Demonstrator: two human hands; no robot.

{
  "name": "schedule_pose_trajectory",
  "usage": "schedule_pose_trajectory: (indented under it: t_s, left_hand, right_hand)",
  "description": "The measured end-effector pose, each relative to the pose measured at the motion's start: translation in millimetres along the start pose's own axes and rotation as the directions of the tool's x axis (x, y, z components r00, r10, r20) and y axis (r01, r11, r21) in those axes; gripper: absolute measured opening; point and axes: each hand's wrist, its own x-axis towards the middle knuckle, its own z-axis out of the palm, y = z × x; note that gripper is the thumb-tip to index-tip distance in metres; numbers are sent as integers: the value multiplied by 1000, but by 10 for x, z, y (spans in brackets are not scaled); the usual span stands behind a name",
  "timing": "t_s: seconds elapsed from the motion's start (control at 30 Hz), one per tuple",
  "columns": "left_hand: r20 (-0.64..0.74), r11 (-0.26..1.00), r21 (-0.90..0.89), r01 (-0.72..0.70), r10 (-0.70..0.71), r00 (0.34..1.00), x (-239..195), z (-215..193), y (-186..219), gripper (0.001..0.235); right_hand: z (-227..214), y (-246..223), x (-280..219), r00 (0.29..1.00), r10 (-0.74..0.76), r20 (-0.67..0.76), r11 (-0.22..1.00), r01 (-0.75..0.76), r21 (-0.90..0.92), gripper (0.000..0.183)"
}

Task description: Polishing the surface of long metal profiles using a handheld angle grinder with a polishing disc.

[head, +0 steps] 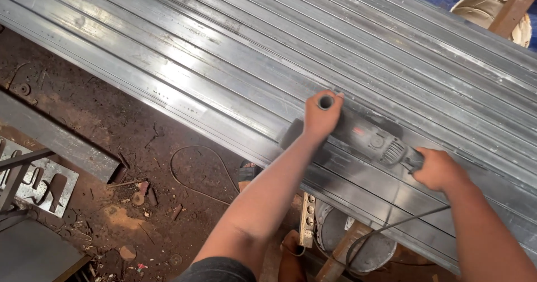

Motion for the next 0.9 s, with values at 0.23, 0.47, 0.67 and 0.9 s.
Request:
schedule_pose_trajectory:
  t_s: [0.23, 0.47, 0.67, 0.9]
  left_hand:
    - [45, 999, 28, 14, -16, 999, -464, 697, -250, 35]
    - [72, 990, -20, 137, -135, 988, -687, 658, -251, 39]
    - [-10, 996, 33, 84, -84, 996, -275, 77, -184, 37]
    - [-74, 1000, 15, -24, 25, 997, 665, -896, 45, 36]
  right_hand:
    - [203, 1040, -22, 995, 101, 23, 994, -100, -54, 69]
    - [287, 1155, -172, 992, 114, 48, 988, -108, -113, 58]
    - [247, 408, -64, 995, 55, 78, 992, -45, -118, 56]
    - [-210, -1228, -206, 997, 38, 63, 999, -39, 3, 61]
